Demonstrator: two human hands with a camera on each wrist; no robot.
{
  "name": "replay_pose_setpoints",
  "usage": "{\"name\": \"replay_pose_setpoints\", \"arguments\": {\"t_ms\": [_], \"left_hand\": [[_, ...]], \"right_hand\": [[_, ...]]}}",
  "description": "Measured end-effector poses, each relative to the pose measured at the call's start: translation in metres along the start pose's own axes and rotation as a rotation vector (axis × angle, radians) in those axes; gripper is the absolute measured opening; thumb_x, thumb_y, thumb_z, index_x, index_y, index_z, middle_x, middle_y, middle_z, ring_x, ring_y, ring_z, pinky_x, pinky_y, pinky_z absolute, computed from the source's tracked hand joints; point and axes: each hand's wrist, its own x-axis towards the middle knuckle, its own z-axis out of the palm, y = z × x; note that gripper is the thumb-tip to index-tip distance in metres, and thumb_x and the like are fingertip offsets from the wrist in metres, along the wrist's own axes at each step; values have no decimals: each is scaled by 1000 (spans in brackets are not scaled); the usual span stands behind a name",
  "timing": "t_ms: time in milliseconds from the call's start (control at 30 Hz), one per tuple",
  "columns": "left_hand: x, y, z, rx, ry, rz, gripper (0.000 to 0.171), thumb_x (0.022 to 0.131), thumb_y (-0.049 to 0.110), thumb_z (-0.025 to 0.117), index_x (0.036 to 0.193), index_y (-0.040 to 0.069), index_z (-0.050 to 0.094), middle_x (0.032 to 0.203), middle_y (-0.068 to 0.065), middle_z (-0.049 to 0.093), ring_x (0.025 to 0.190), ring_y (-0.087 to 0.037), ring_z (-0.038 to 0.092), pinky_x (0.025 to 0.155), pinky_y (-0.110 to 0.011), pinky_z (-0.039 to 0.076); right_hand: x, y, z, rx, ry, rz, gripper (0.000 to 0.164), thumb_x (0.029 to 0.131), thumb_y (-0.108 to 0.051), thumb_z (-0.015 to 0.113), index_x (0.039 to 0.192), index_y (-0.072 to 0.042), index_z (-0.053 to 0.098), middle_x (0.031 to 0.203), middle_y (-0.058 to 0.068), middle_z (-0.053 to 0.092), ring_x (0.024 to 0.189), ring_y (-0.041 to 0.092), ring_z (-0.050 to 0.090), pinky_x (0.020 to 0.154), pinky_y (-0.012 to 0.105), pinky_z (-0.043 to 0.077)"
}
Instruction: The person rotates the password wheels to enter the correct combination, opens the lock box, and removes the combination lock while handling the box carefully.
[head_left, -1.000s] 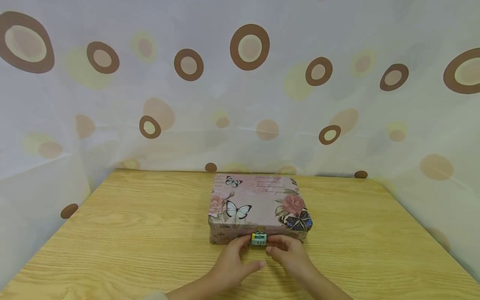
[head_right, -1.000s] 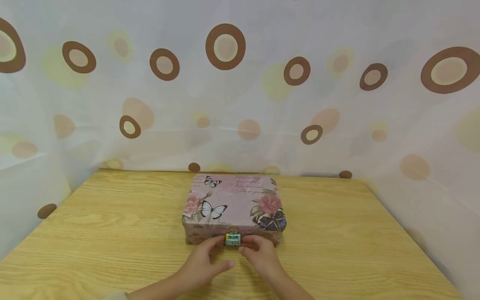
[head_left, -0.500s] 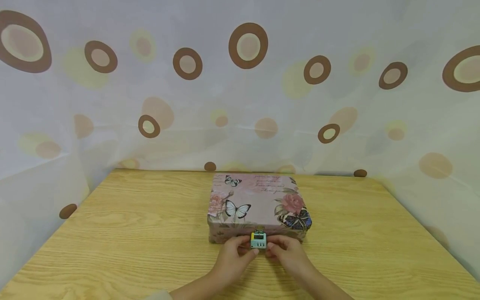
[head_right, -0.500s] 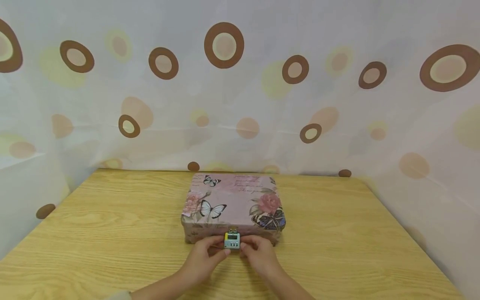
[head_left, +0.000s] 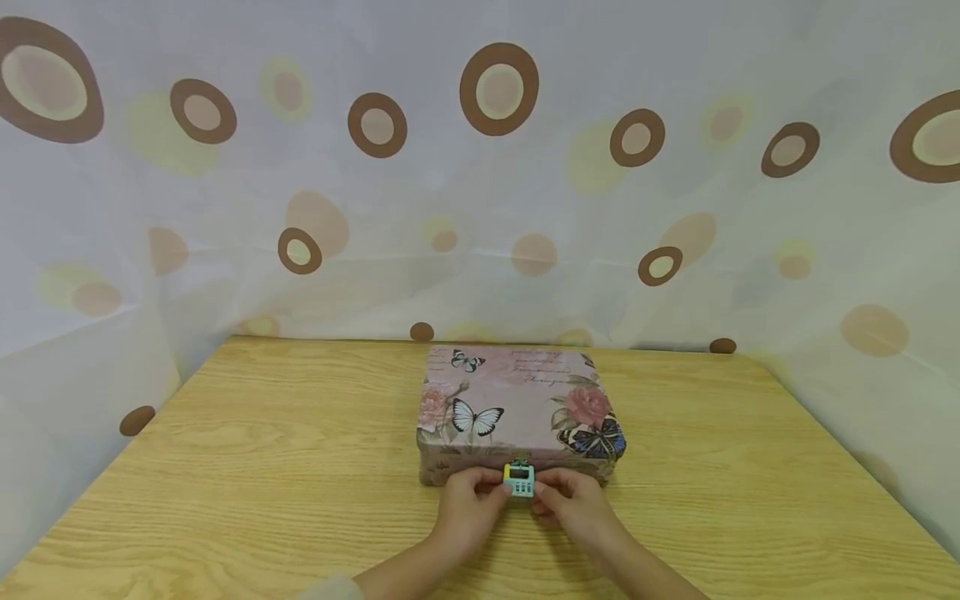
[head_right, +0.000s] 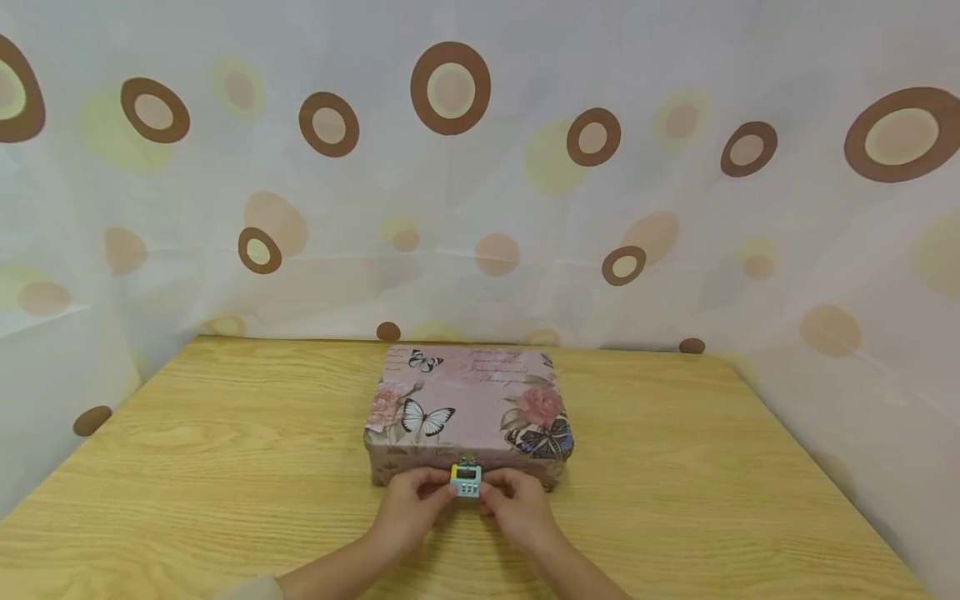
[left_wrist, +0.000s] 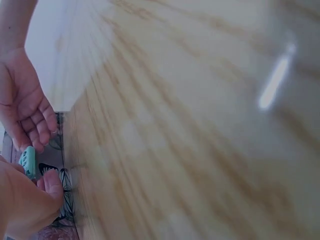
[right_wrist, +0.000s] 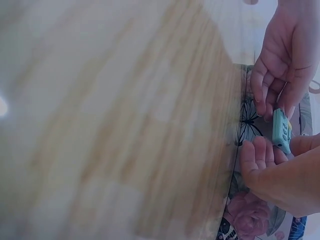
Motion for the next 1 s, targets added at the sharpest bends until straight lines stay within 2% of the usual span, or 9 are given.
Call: {"name": "replay_pose_setpoints", "arguments": {"t_ms": [100, 333, 533, 1000], "left_hand": [[1, 1, 2, -45, 19, -28, 14, 82, 0, 63, 88, -13, 63, 76, -15, 65, 70, -13, 59, 58, -19, 53], [3, 0, 5, -125, 6, -89, 13, 83, -5, 61, 90, -17, 60, 74, -18, 65, 67, -15, 64, 61, -28, 59], [5, -2, 7, -141, 7, -88, 13, 83, -7, 60, 90, -18, 59, 74, -19, 64, 67, -18, 65, 63, -32, 60], [5, -2, 8, -143, 24, -88, 11, 82, -8, 60, 88, -18, 60, 73, -20, 65, 66, -18, 65, 62, -31, 60]], "right_hand": [[0, -1, 1, 4, 2, 7, 23, 92, -5, 52, 104, 13, 58, 80, 10, 64, 72, 12, 60, 66, 32, 57], [1, -2, 2, 30, 15, 34, 21, 92, -4, 51, 103, 13, 57, 78, 8, 62, 70, 12, 58, 64, 30, 56], [2, -2, 2, 38, 20, 54, 21, 92, -4, 51, 104, 12, 56, 78, 8, 61, 69, 12, 58, 64, 29, 55], [3, -3, 2, 36, 5, 45, 20, 91, -3, 51, 102, 13, 56, 75, 7, 60, 67, 12, 56, 61, 27, 54]]}}
